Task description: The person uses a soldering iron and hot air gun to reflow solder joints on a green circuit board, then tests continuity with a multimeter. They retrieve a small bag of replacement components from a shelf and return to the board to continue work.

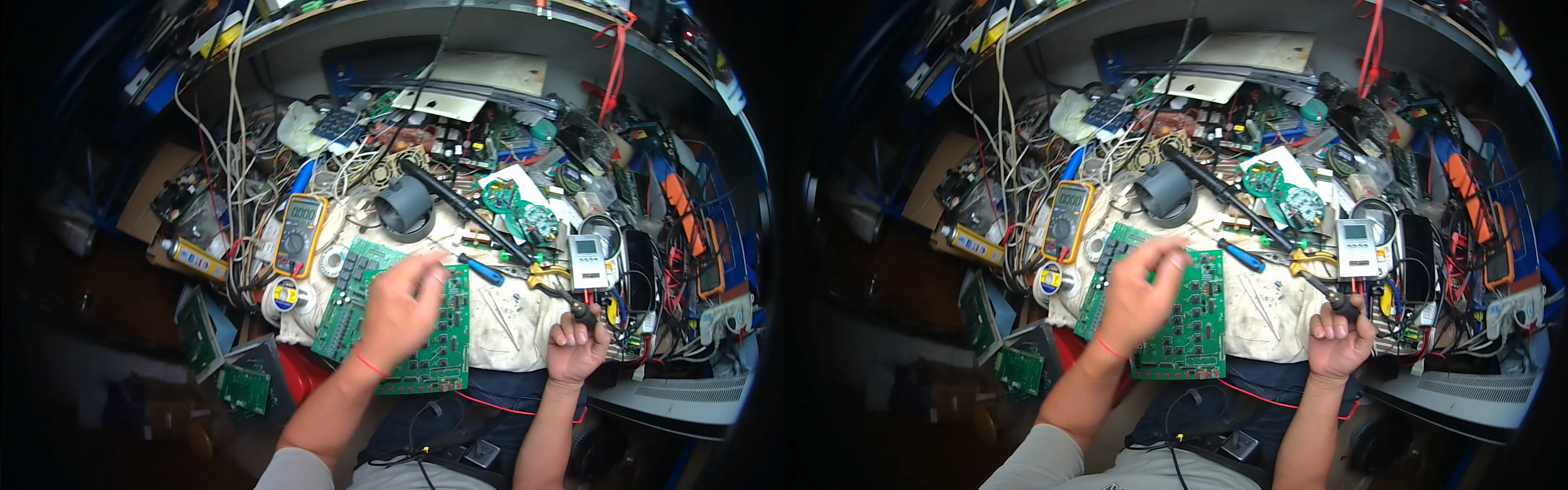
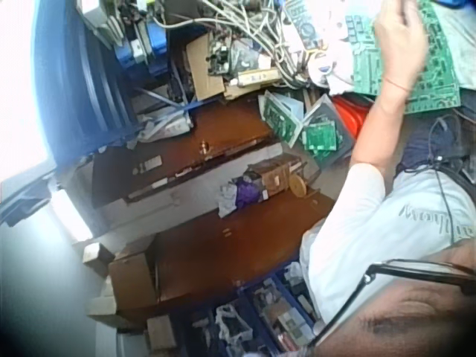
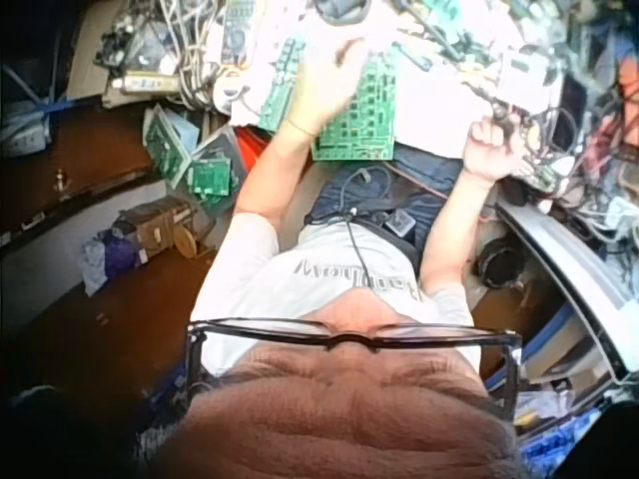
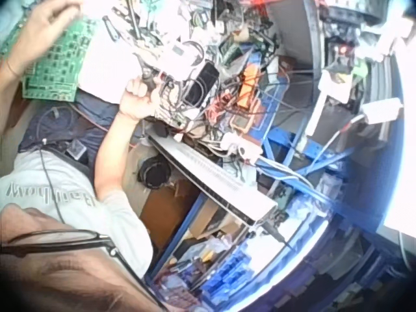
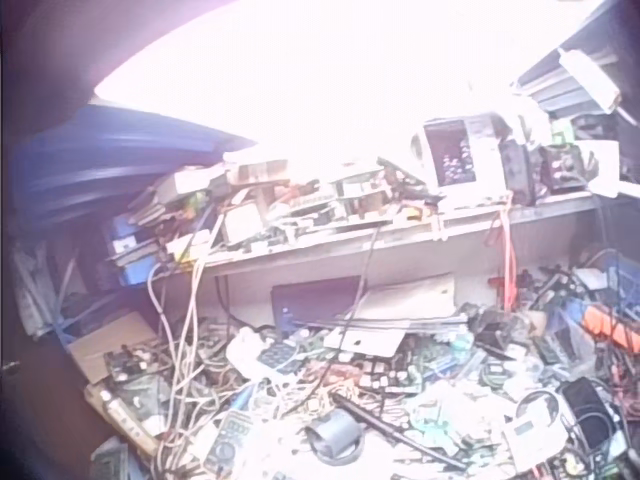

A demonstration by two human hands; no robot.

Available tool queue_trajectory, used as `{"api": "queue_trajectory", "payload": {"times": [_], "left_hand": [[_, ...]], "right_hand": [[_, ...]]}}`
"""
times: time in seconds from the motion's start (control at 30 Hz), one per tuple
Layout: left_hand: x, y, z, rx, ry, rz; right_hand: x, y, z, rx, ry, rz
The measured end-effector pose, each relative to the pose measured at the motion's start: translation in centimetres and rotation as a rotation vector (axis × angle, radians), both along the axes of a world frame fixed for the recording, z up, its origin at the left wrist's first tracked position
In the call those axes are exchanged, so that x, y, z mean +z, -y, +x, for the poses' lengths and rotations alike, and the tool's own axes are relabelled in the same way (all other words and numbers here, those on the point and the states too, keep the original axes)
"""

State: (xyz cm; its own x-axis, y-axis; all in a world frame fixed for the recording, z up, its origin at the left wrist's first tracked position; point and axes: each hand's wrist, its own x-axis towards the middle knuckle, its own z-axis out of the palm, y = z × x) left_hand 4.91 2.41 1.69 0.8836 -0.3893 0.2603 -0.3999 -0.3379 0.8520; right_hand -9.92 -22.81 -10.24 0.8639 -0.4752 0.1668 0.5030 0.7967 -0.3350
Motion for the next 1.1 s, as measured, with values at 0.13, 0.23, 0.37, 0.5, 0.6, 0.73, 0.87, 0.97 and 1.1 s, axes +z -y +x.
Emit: {"api": "queue_trajectory", "payload": {"times": [0.13, 0.23, 0.37, 0.5, 0.6, 0.73, 0.87, 0.97, 1.1], "left_hand": [[0.7, 2.1, 8.3, -0.127, -0.399, -0.109], [-0.5, 4.9, 11.5, -0.198, -0.137, 0.416], [-3.6, 7.4, 12.7, -0.112, 0.611, 0.97], [-5.2, 8.5, 14.6, -0.127, 0.988, 0.947], [-4.8, 8.4, 15.4, -0.176, 1.091, 0.944], [-2.2, 8.7, 14.5, -0.196, 1.331, 0.85], [1.5, 7.2, 10.9, -0.18, 1.23, 0.845], [4.2, 3.7, 7.6, -0.161, 1.073, 0.86], [5.8, -3.4, 2.7, -0.061, 0.811, 0.808]], "right_hand": [[-0.1, -0.5, 0.3, -0.013, -0.046, 0.027], [-0.2, -0.5, 0.5, -0.014, -0.062, 0.025], [-0.2, -0.3, 0.4, -0.011, -0.045, 0.028], [-0.5, -0.4, 0.3, 0.003, -0.028, 0.028], [-0.5, -0.3, -0.1, 0.012, -0.054, 0.039], [0.4, -0.2, -0.8, 0.036, 0.047, 0.017], [2.9, 0.1, -0.8, -0.096, 0.146, -0.043], [6.0, 1.6, -0.7, -0.482, -0.135, -0.279], [10.5, 6.5, 1.7, -0.865, -0.499, -1.015]]}}
